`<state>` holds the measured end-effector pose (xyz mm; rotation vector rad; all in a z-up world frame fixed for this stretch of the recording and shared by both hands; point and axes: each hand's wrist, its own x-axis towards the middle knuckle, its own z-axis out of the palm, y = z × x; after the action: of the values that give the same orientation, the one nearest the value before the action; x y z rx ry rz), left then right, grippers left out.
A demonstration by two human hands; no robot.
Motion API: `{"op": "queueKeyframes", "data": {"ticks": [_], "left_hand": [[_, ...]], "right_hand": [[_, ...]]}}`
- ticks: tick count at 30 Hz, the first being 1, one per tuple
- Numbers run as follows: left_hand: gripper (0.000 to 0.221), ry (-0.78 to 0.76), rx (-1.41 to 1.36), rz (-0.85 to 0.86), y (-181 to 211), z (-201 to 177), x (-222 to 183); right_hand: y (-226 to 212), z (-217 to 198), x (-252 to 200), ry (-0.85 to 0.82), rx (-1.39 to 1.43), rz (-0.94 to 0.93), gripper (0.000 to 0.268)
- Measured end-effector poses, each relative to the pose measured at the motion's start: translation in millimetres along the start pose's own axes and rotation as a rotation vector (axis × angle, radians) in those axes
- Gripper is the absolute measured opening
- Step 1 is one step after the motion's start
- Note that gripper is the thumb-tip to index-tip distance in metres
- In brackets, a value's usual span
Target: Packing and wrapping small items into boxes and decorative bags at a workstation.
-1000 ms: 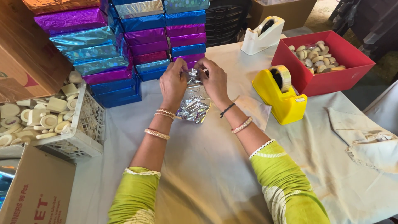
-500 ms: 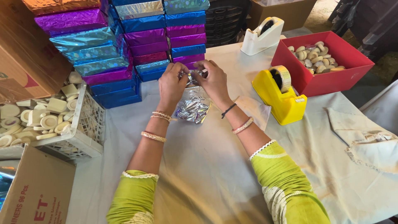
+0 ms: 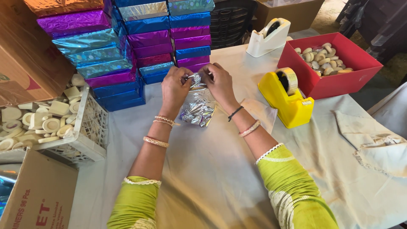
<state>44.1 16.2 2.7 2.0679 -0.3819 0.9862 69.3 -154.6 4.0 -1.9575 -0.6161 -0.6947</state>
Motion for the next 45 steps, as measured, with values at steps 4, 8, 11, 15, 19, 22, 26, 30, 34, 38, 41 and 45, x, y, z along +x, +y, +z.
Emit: {"op": "queueKeyframes", "data": {"ticks": [4,8,11,15,19,22,26,30,34,38,41,45], "left_hand": [[0.018,0.013,-0.013,0.008,2.0,0.4,-1.1],[0.016,0.01,-0.048,0.022,2.1,-1.2,-1.1],[0.016,-0.008,-0.059,0.03,4.5,-4.0,-1.4],[0.016,-0.028,-0.058,0.073,2.2,-5.6,-1.7],[0.017,-0.075,-0.12,0.058,-0.7,-8.1,-2.3],[0.016,-0.11,-0.107,0.097,-0.4,-11.3,-4.2],[0.014,-0.141,-0.022,0.173,0.0,-14.8,-7.1],[0.012,-0.212,0.071,0.271,16.7,-31.0,-7.2],[0.012,-0.236,0.094,0.417,18.1,-42.1,-5.9],[0.012,-0.291,0.057,0.473,13.3,-50.4,-0.5],[0.009,-0.327,0.014,0.378,-0.3,-48.9,2.2],[0.016,-0.216,-0.082,0.249,-14.2,-46.3,1.7]], "right_hand": [[-9.2,-7.3,2.3,-0.05,0.06,-0.001,0.019],[1.6,-3.9,2.3,-0.079,0.056,0.0,0.017],[5.4,-4.1,1.2,-0.095,0.099,0.006,0.013],[11.8,-4.8,1.4,-0.138,0.189,0.002,0.009],[16.1,-8.2,4.1,-0.183,0.22,-0.016,0.011],[16.6,-13.4,6.0,-0.231,0.267,-0.032,0.012],[10.3,-28.8,10.8,-0.365,0.183,-0.12,0.015],[-21.2,-50.4,14.9,-0.52,0.122,-0.17,0.026],[-13.5,-51.5,14.0,-0.425,-0.094,-0.478,0.026],[-19.2,-50.6,11.8,-0.418,-0.258,-0.474,0.019],[-19.4,-48.8,10.3,-0.428,-0.277,-0.449,0.014],[-23.4,-48.5,10.5,-0.434,-0.292,-0.436,0.012]]}}
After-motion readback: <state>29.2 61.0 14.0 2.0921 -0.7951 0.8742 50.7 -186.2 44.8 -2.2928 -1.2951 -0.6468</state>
